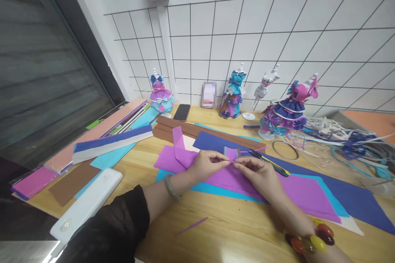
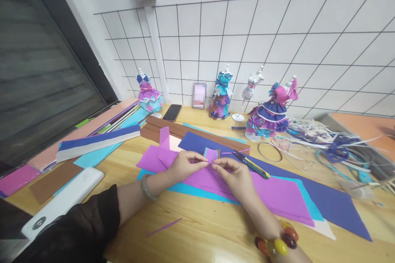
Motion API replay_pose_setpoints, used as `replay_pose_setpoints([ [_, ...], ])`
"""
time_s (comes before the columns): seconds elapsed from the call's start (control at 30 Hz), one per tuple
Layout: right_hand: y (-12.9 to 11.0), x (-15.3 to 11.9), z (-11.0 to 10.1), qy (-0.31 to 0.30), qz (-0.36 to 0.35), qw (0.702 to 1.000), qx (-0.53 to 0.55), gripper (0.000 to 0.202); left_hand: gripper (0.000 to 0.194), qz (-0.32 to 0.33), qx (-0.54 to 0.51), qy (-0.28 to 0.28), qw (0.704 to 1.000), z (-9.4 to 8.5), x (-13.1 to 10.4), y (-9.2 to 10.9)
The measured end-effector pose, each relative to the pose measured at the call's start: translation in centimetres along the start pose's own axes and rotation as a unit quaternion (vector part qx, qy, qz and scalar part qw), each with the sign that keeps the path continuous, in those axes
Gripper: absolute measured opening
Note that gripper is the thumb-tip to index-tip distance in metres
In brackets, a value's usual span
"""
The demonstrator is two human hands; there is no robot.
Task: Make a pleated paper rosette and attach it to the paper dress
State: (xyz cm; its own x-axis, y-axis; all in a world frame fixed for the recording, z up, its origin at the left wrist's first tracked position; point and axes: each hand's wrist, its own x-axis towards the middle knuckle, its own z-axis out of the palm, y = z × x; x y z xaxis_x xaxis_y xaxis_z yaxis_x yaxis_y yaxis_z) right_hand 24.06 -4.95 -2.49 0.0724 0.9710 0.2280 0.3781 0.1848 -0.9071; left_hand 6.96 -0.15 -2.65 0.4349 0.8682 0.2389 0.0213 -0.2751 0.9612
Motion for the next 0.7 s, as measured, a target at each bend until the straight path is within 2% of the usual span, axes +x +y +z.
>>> replay_pose_setpoints([
  [0.13,-0.26,-0.01,0.15,0.016,0.01,1.0,0.01,0.021,0.025,-0.043,-0.061,0.0,0.997,0.09,0.14,-0.08],
  [0.37,-0.52,0.02,0.14,0.027,0.004,1.0,-0.002,0.017,0.023,-0.032,-0.053,0.014,0.998,-0.04,0.28,0.43],
  [0.7,-0.44,-0.03,0.41,0.029,0.018,0.998,0.048,0.018,0.024,-0.059,-0.061,0.005,0.996,-0.06,0.26,0.81],
])
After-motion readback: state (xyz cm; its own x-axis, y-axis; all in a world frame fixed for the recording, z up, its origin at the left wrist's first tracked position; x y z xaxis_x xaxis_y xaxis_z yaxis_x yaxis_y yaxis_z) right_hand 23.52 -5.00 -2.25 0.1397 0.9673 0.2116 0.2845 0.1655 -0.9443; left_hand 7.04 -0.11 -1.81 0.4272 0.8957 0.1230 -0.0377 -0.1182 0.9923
